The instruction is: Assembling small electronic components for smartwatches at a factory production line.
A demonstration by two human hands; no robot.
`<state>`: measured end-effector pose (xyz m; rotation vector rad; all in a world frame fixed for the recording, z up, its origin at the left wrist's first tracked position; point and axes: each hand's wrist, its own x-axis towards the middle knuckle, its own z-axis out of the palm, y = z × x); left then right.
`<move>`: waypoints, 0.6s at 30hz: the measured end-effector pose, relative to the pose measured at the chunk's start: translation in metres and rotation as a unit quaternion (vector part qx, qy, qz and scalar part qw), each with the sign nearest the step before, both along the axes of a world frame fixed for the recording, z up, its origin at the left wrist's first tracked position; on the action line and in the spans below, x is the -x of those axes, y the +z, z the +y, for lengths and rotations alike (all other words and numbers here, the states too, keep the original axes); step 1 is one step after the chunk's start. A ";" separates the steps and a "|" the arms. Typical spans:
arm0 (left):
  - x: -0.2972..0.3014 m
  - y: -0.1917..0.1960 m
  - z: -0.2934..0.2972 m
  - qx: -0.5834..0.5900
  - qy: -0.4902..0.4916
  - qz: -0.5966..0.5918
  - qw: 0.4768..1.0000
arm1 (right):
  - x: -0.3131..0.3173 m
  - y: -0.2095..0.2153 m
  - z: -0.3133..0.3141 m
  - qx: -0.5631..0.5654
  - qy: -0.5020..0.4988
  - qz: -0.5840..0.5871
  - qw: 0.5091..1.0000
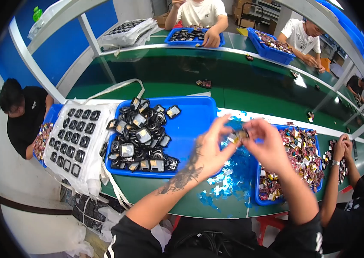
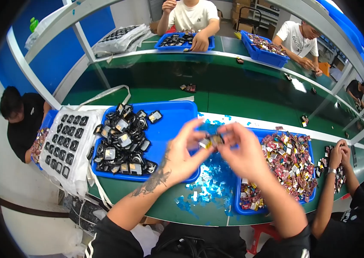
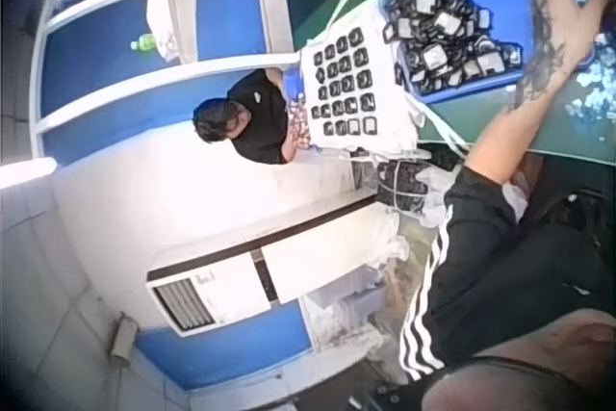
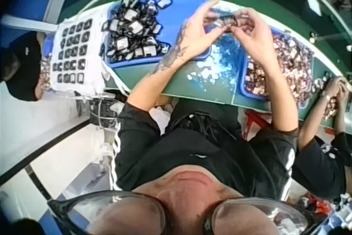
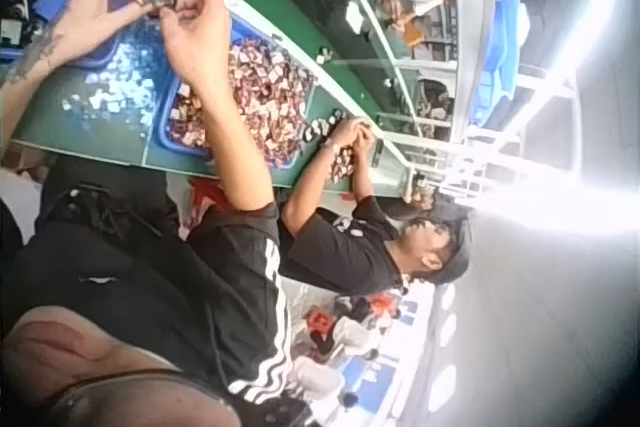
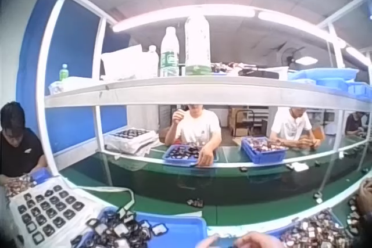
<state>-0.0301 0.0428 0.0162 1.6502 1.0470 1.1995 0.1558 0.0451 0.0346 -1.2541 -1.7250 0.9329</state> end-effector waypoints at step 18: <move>0.047 -0.025 0.049 -0.124 0.149 0.525 0.829 | -0.106 -0.007 0.169 0.006 -0.209 -0.268 0.940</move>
